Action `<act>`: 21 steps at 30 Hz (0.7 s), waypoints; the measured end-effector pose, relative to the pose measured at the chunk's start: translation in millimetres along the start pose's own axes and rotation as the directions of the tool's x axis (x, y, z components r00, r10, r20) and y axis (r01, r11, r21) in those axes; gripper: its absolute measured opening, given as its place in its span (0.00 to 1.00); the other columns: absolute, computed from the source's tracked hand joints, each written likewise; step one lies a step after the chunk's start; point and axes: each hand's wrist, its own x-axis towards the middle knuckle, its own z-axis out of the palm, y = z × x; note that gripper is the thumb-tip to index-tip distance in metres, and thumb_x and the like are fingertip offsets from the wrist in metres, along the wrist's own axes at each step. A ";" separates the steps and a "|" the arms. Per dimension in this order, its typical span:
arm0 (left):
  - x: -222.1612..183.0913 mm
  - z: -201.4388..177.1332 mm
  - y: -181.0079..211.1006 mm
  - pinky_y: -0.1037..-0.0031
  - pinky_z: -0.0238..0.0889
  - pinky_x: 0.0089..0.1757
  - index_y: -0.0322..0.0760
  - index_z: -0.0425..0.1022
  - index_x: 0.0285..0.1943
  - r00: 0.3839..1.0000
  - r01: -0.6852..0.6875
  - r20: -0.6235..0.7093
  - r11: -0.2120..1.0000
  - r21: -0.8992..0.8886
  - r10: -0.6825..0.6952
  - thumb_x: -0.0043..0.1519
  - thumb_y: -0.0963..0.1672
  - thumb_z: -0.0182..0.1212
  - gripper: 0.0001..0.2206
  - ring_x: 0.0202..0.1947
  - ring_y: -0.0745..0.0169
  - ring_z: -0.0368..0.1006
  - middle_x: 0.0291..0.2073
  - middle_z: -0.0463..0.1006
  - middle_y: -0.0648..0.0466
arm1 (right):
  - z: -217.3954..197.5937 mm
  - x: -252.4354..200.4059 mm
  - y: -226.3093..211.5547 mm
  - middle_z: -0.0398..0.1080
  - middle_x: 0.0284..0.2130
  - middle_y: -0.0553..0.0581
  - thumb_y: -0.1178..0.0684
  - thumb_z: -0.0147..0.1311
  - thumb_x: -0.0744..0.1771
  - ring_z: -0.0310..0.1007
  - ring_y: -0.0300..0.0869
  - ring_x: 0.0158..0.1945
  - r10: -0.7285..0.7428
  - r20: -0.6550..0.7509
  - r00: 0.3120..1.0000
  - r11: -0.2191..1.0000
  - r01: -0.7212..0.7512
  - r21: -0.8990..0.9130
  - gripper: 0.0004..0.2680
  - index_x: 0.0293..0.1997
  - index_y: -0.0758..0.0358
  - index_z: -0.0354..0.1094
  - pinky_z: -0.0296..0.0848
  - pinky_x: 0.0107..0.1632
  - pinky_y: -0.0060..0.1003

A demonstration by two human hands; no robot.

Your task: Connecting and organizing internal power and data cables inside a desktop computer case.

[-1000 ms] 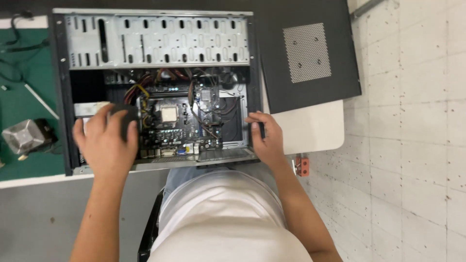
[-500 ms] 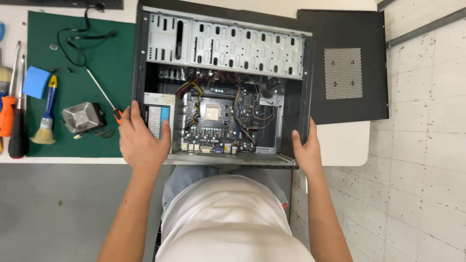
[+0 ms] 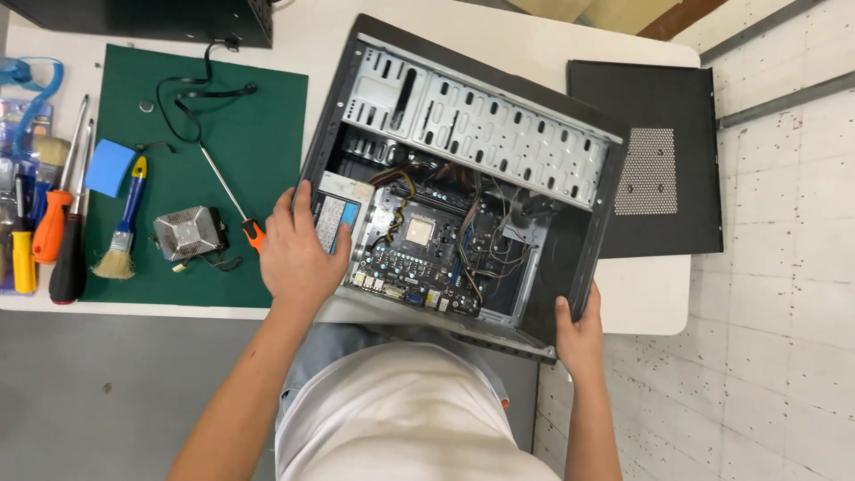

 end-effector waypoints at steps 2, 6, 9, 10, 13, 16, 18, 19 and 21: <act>9.0 4.6 -2.0 0.58 0.73 0.42 0.37 0.72 0.74 1.000 -0.016 0.016 1.000 -0.009 0.017 0.54 0.55 0.70 0.38 0.49 0.43 0.78 0.59 0.75 0.42 | 6.2 -8.6 6.5 0.65 0.64 0.78 0.56 0.47 0.73 0.67 0.68 0.65 0.024 -0.033 0.999 0.999 -0.023 0.031 0.22 0.80 0.65 0.47 0.70 0.62 0.69; 27.9 13.9 -3.6 0.57 0.73 0.45 0.39 0.71 0.74 0.996 -0.027 0.084 0.995 -0.096 0.035 0.56 0.54 0.70 0.36 0.51 0.42 0.78 0.59 0.76 0.43 | 20.7 -21.7 26.1 0.66 0.62 0.77 0.53 0.47 0.74 0.69 0.68 0.63 0.094 -0.109 0.990 0.994 -0.087 0.070 0.22 0.80 0.61 0.48 0.71 0.62 0.67; 42.5 18.2 -2.9 0.56 0.74 0.45 0.40 0.70 0.75 0.990 -0.031 0.130 0.992 -0.123 0.048 0.55 0.53 0.70 0.37 0.52 0.42 0.79 0.59 0.76 0.43 | 25.7 -27.7 24.6 0.67 0.60 0.75 0.51 0.48 0.75 0.70 0.67 0.62 0.130 -0.144 0.981 0.991 -0.123 0.055 0.22 0.80 0.60 0.48 0.71 0.61 0.66; 48.0 20.5 -4.4 0.56 0.74 0.45 0.40 0.70 0.75 0.991 -0.033 0.128 0.992 -0.124 0.049 0.55 0.53 0.70 0.37 0.52 0.42 0.79 0.59 0.76 0.43 | 29.7 -28.3 24.3 0.67 0.60 0.75 0.51 0.48 0.75 0.70 0.67 0.62 0.129 -0.146 0.981 0.991 -0.122 0.057 0.22 0.80 0.60 0.48 0.71 0.61 0.66; 65.5 27.7 -11.5 0.54 0.74 0.46 0.43 0.69 0.75 0.982 -0.047 0.172 0.987 -0.154 0.073 0.54 0.54 0.69 0.37 0.53 0.42 0.78 0.60 0.75 0.45 | 44.3 -34.2 14.5 0.68 0.59 0.75 0.50 0.49 0.75 0.71 0.66 0.61 0.172 -0.203 0.964 0.985 -0.170 0.024 0.22 0.81 0.57 0.49 0.72 0.60 0.64; 88.0 40.1 -18.6 0.54 0.73 0.46 0.44 0.69 0.76 0.975 -0.081 0.188 0.981 -0.177 0.114 0.54 0.53 0.68 0.37 0.53 0.41 0.78 0.59 0.75 0.45 | 59.6 -41.0 -3.1 0.66 0.59 0.75 0.50 0.49 0.75 0.69 0.66 0.62 0.203 -0.236 0.950 0.977 -0.181 0.114 0.21 0.79 0.58 0.50 0.69 0.62 0.62; 105.4 53.3 -24.1 0.57 0.73 0.46 0.48 0.69 0.75 0.966 -0.122 0.201 0.975 -0.186 0.159 0.54 0.55 0.68 0.36 0.53 0.46 0.78 0.59 0.75 0.51 | 74.2 -43.6 -2.4 0.64 0.61 0.76 0.48 0.51 0.74 0.67 0.64 0.65 0.213 -0.266 0.940 0.973 -0.180 0.145 0.22 0.79 0.57 0.49 0.66 0.64 0.60; 113.8 59.3 -24.2 0.57 0.73 0.46 0.48 0.69 0.75 0.966 -0.127 0.200 0.973 -0.190 0.165 0.54 0.55 0.68 0.36 0.53 0.46 0.78 0.59 0.75 0.51 | 76.8 -48.6 -10.7 0.64 0.61 0.76 0.48 0.51 0.74 0.67 0.64 0.65 0.215 -0.271 0.938 0.972 -0.181 0.147 0.22 0.79 0.57 0.49 0.66 0.64 0.60; 129.5 68.7 -28.2 0.57 0.73 0.46 0.51 0.70 0.74 0.955 -0.171 0.204 0.963 -0.208 0.214 0.54 0.56 0.68 0.35 0.53 0.48 0.78 0.58 0.76 0.54 | 84.3 -59.8 -28.9 0.59 0.65 0.78 0.46 0.48 0.75 0.62 0.67 0.69 0.269 -0.249 0.930 0.949 -0.213 0.232 0.23 0.80 0.58 0.45 0.61 0.68 0.61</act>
